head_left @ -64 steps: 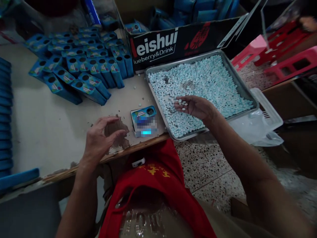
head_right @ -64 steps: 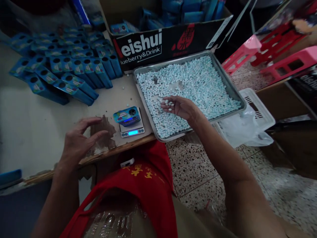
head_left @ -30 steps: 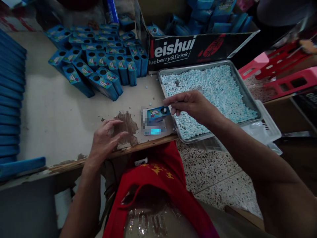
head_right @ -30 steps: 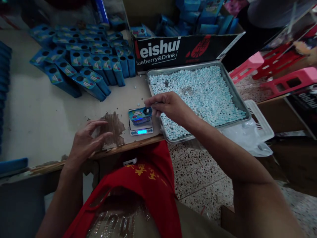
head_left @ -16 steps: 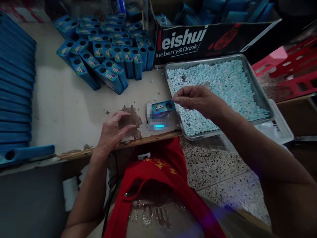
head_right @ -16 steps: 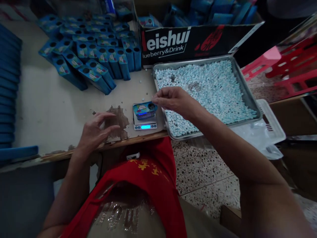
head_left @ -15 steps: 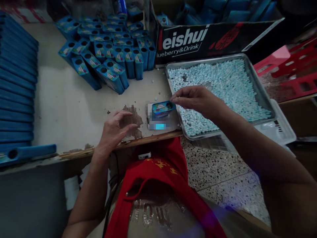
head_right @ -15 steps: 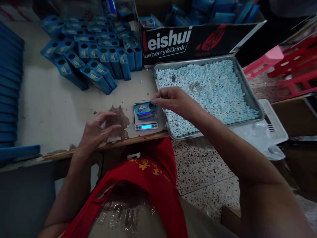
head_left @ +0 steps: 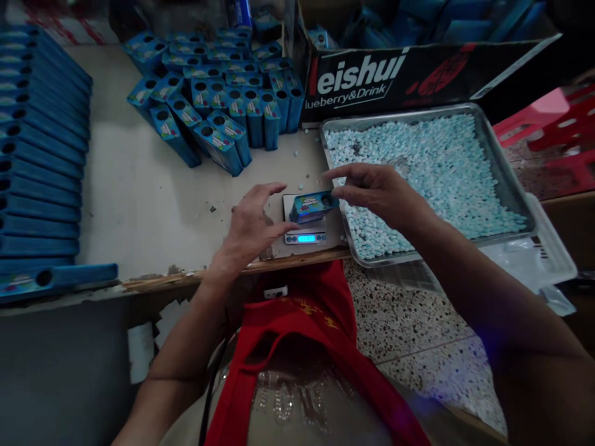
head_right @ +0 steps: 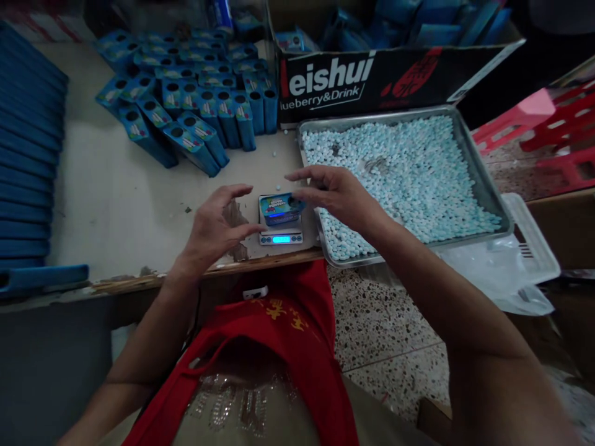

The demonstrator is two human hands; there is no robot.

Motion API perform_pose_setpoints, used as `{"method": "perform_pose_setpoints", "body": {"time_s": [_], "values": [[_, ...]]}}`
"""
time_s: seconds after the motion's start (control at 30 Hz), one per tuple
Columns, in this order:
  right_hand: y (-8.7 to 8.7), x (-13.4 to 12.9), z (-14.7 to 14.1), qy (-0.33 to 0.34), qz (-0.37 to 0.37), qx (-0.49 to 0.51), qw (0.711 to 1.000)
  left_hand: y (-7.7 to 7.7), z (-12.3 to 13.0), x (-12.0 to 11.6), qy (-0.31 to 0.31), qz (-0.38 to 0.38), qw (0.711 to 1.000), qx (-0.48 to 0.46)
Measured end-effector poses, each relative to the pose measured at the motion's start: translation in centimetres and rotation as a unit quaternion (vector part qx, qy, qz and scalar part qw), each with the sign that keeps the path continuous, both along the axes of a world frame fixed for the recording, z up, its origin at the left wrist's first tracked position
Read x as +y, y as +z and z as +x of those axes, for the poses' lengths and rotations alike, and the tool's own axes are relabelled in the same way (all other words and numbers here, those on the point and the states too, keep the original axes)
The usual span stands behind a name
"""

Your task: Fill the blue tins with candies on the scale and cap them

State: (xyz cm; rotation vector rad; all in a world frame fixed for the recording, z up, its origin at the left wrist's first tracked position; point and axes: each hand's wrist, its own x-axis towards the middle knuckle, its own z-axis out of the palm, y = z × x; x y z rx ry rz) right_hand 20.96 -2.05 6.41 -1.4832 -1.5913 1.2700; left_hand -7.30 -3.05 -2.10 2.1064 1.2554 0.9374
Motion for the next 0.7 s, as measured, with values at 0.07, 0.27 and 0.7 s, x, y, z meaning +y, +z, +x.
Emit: {"method": "perform_pose_setpoints", "body": {"time_s": [0.07, 0.27, 0.7], "values": [[0.3, 0.0, 0.4, -0.048, -0.005, 0.053, 0.997, 0.9, 2.6, 0.2, -0.027, 0.017, 0.998, 0.048], [-2.1, 1.6, 1.2, -0.120, -0.079, 0.087, 0.986, 4.3, 4.6, -0.2, -0.087, -0.031, 0.970, 0.224], [0.5, 13.8, -19.9, 0.215, 0.208, -0.361, 0.883, 8.7, -31.4, -3.4, 0.157, -0.104, 0.933, 0.307]]}}
